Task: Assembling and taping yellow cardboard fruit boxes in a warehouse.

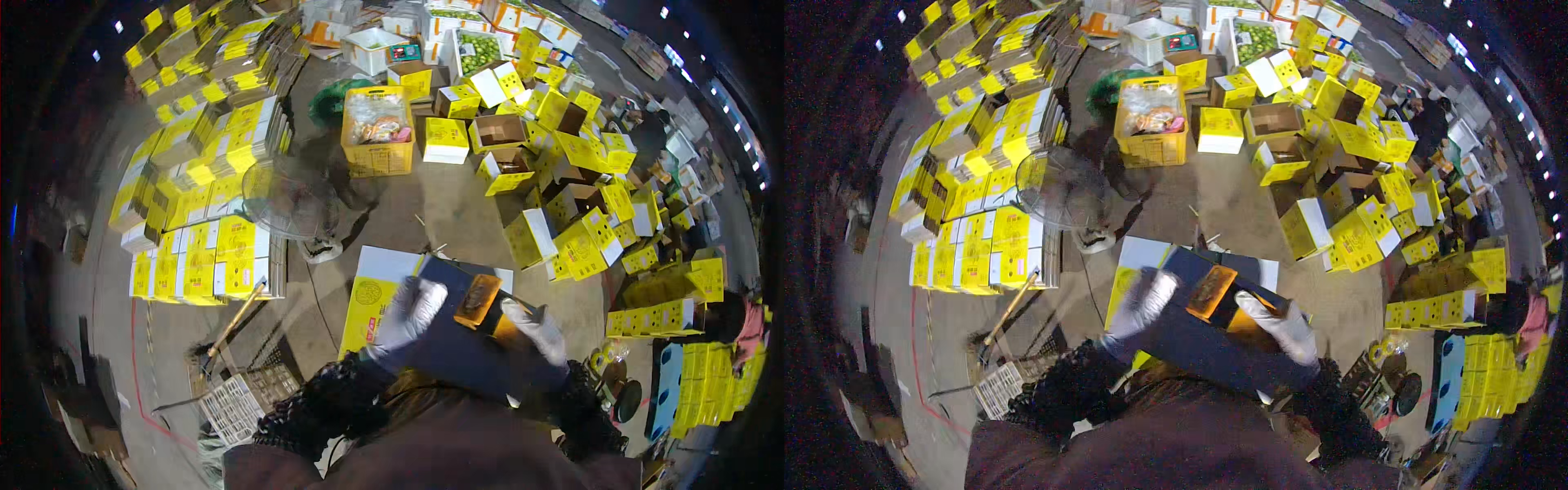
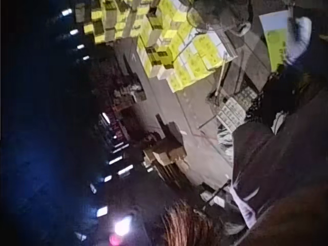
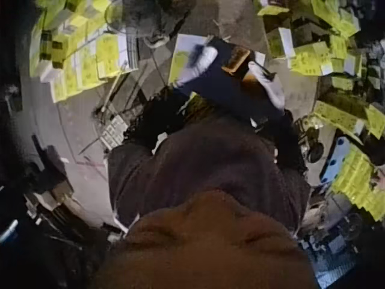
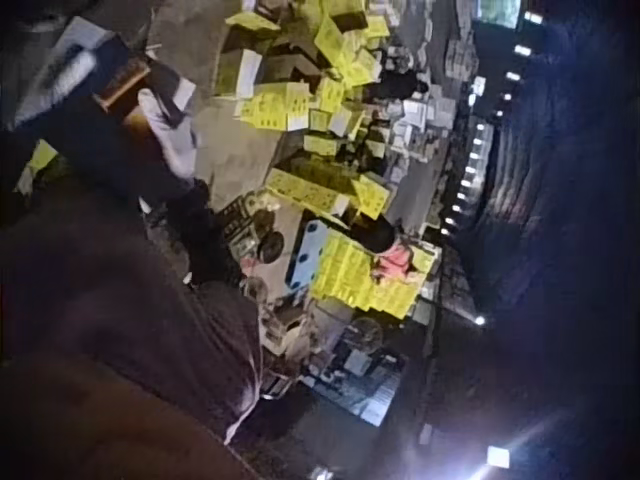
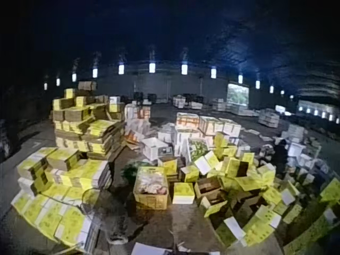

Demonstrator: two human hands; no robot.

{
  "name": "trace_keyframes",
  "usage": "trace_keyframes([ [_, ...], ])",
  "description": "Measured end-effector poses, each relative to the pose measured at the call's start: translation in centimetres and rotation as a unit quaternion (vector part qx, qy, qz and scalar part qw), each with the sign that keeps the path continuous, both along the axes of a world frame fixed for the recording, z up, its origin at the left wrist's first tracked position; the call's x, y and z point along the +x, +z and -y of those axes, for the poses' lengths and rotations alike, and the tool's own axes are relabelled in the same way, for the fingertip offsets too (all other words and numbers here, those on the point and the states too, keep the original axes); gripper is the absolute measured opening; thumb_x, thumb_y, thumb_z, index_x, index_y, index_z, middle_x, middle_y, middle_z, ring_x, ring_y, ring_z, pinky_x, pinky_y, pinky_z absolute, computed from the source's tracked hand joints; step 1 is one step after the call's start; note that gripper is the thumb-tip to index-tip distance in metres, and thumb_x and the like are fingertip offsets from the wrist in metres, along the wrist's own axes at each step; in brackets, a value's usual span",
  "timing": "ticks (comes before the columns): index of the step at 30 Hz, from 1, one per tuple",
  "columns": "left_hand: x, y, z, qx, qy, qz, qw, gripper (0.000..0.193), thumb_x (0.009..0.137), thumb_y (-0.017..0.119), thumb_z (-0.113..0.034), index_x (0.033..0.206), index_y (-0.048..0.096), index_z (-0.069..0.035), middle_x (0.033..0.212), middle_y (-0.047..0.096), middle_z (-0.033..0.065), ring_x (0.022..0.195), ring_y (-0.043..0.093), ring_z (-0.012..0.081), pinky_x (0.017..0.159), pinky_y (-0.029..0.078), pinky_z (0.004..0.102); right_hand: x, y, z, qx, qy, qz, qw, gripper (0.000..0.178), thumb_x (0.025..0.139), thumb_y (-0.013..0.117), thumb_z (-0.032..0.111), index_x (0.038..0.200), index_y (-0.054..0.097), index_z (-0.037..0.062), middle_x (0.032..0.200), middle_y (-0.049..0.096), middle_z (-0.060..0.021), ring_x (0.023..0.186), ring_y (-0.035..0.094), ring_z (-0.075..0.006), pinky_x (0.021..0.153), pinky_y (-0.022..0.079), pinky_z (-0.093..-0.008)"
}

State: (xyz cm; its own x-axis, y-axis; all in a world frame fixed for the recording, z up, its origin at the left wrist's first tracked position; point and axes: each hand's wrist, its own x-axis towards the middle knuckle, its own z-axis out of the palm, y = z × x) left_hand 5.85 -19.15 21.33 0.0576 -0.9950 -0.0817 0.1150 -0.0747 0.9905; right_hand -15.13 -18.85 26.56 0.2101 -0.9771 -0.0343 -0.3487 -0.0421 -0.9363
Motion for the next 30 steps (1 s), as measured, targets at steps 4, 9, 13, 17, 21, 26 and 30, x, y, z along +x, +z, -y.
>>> trace_keyframes([
  [4,-3.0,-2.3,-1.7,0.231,-0.137,-0.427,0.863,0.032,0.092,0.051,-0.029,0.112,0.054,-0.004,0.095,0.058,0.0046,0.088,0.055,0.0137,0.077,0.045,0.0258,-1.2,-1.6,-1.2,0.173,-0.008,0.17,0.97,0.024,0.084,0.06,0.02,0.1,0.062,0.0018,0.091,0.063,-0.0044,0.078,0.06,-0.0127,0.069,0.048,-0.0255],
  [9,-3.1,-2.3,-1.4,-0.063,0.148,0.109,0.981,0.009,0.084,0.056,-0.01,0.086,0.055,-0.002,0.085,0.057,0.0072,0.071,0.052,0.0194,0.061,0.042,0.0298,-4.6,-4.1,-1.9,0.182,0.039,0.084,0.979,0.036,0.081,0.063,0.016,0.116,0.056,0.0107,0.091,0.065,-0.0153,0.08,0.065,-0.0248,0.071,0.052,-0.0287],
  [13,6.9,-16.9,2.1,-0.117,0.085,0.45,0.881,0.015,0.081,0.051,-0.018,0.073,0.057,-0.008,0.066,0.053,0.0114,0.062,0.054,0.0248,0.057,0.043,0.0381,1.0,3.0,-1.3,-0.204,0.218,-0.333,0.894,0.052,0.075,0.068,0.026,0.124,0.052,0.026,0.084,0.061,-0.0185,0.068,0.062,-0.0315,0.06,0.051,-0.0342],
  [17,10.8,-20.7,2.1,0.049,0.005,0.428,0.903,0.038,0.092,0.046,-0.03,0.112,0.046,0.001,0.107,0.058,0.0217,0.09,0.059,0.0344,0.071,0.048,0.0399,1.1,3.0,-0.6,-0.232,0.23,-0.343,0.881,0.057,0.074,0.067,0.032,0.128,0.048,0.0278,0.079,0.058,-0.0185,0.062,0.059,-0.0341,0.052,0.048,-0.0416],
  [21,4.2,-13.5,3.9,-0.06,0.089,0.325,0.94,0.043,0.088,0.055,-0.028,0.12,0.044,-0.003,0.1,0.058,0.0175,0.084,0.059,0.0275,0.07,0.049,0.0322,-0.8,2.7,0.9,-0.176,0.243,-0.393,0.869,0.052,0.08,0.059,0.033,0.129,0.045,0.0282,0.079,0.058,-0.0195,0.064,0.06,-0.0346,0.055,0.05,-0.0417],
  [26,5.6,-17.2,1.1,0.121,0.017,0.111,0.986,0.045,0.085,0.059,-0.034,0.114,0.048,-0.002,0.1,0.058,0.0135,0.087,0.058,0.0201,0.072,0.049,0.0299,-9.6,3.4,-2.5,-0.096,0.263,-0.435,0.856,0.048,0.084,0.054,0.025,0.13,0.043,0.0344,0.077,0.057,-0.0164,0.062,0.06,-0.0295,0.053,0.05,-0.0362],
  [30,5.8,-12.9,2.3,0.202,0.079,-0.254,0.942,0.051,0.084,0.055,-0.044,0.112,0.05,-0.001,0.102,0.057,0.0151,0.084,0.06,0.0259,0.07,0.051,0.0349,-18.4,-2.5,-5.6,-0.109,0.245,-0.457,0.848,0.054,0.079,0.06,0.025,0.13,0.044,0.034,0.071,0.053,-0.0112,0.062,0.057,-0.027,0.054,0.048,-0.0365],
])
